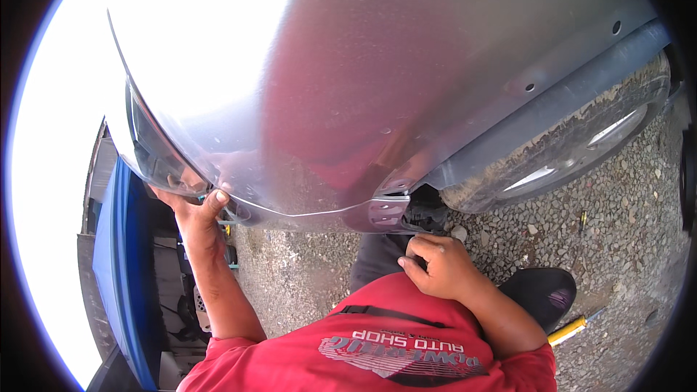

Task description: The person removes a plastic trim piece from the front bumper of a silver car using a screwdriver. They then walk to a nearby table, pick up a hammer, and return to the car to reattach the trim piece, tapping it into place with their hands.

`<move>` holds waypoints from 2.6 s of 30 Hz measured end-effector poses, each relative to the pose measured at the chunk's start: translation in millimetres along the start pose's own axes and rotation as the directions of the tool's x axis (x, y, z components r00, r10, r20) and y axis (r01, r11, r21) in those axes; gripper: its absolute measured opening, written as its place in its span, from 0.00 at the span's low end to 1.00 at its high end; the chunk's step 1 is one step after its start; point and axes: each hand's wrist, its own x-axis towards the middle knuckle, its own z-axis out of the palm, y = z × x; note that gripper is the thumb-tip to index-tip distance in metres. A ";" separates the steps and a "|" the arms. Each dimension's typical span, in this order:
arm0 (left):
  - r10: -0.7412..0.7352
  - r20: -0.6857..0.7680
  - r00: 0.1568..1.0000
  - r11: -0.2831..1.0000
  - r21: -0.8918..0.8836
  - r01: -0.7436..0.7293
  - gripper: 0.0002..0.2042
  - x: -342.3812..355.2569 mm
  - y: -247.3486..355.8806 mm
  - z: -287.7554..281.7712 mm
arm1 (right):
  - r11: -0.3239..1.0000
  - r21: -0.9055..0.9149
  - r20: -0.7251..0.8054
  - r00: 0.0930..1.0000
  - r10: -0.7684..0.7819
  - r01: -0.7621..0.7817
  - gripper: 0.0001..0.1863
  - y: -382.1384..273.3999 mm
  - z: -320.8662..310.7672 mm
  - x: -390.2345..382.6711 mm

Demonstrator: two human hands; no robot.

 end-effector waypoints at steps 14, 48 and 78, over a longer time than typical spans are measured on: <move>0.108 0.117 0.987 0.994 -0.027 -0.106 0.68 5.9 -13.5 -7.3 | 0.985 -0.123 -0.113 0.988 0.104 -0.118 0.10 21.3 -2.2 -19.7; 0.027 0.153 0.988 1.000 0.007 -0.028 0.61 16.8 -22.5 -28.4 | 0.908 0.258 -0.570 0.811 -0.133 0.331 0.11 -47.7 -46.2 71.7; 0.080 0.149 0.986 0.997 -0.027 -0.076 0.55 12.6 -21.3 -20.5 | 0.971 0.050 -0.627 0.764 -0.152 0.234 0.17 -54.1 -35.2 53.0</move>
